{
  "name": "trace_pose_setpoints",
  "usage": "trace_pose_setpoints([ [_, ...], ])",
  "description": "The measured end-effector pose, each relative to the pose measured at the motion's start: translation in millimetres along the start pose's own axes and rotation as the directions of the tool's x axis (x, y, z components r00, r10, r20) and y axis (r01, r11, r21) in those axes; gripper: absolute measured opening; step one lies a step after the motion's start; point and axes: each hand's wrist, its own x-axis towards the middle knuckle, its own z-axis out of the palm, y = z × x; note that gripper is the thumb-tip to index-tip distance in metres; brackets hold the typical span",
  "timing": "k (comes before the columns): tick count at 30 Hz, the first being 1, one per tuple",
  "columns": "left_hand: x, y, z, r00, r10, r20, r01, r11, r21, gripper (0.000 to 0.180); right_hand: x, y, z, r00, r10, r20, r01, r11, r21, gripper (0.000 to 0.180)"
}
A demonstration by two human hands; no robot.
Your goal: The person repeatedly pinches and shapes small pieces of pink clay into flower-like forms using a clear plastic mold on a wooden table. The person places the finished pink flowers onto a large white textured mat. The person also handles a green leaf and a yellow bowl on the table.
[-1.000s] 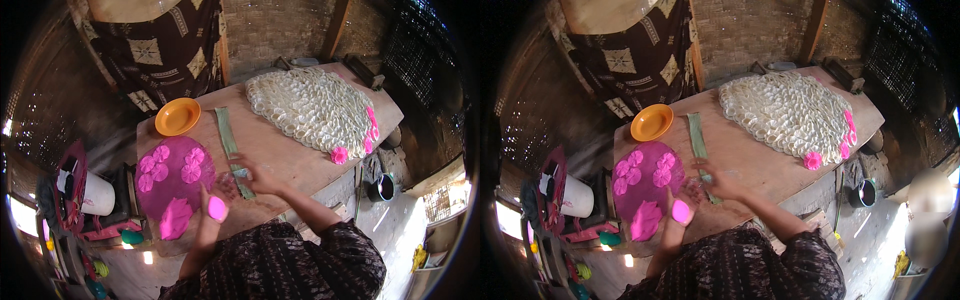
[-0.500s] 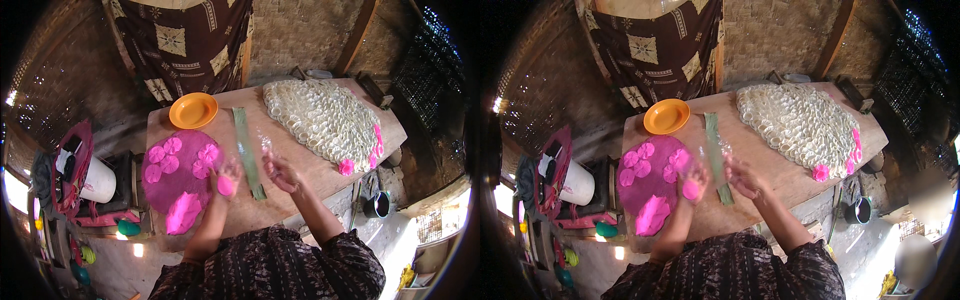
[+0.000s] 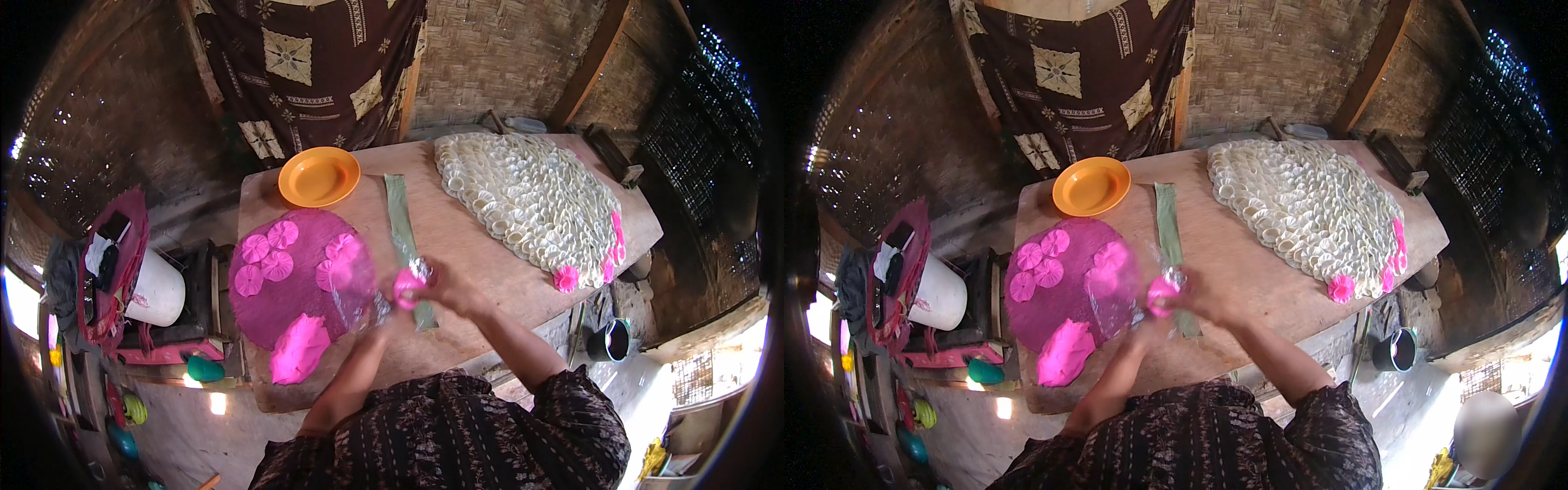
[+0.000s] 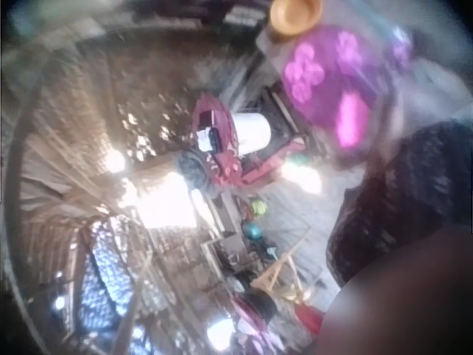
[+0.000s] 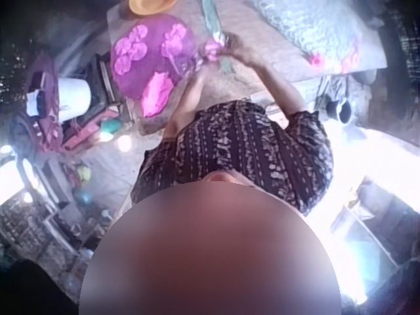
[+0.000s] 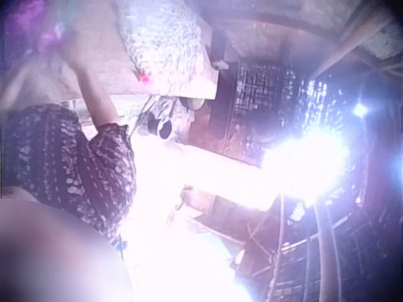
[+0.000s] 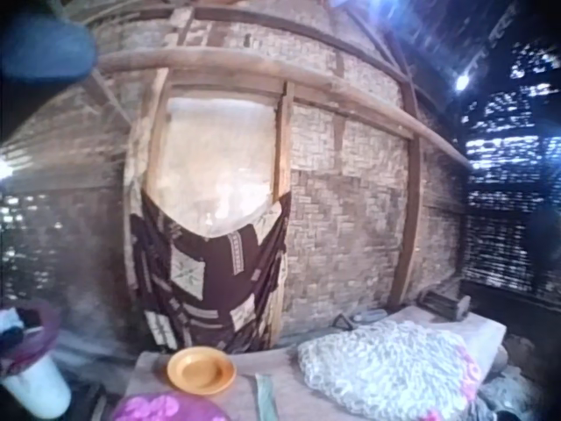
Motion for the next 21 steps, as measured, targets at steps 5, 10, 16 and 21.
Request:
trace_pose_setpoints([
  [5,-40.9,7.7,12.9,0.856,0.156,0.492,-0.492,0.533,0.688,0.038,43.8,31.1,-39.3,0.974,0.182,-0.133,-0.226,0.783,-0.579,0.05],
  [10,-45.1,-10.1,14.5,0.779,0.13,0.613,-0.623,0.057,0.78,0.048,44.1,63.9,-39.4,0.986,-0.139,0.093,0.14,0.375,-0.916,0.068],
  [16,-44.1,-14.3,15.5,0.773,0.134,0.62,-0.631,0.059,0.773,0.044,57.8,56.8,-56.9,0.953,-0.041,0.301,0.302,0.222,-0.927,0.08],
  [21,-41.2,-9.9,19.1,0.781,0.071,0.62,-0.624,0.112,0.773,0.048,98.8,53.0,-72.8,0.952,-0.064,0.3,0.306,0.216,-0.927,0.084],
])
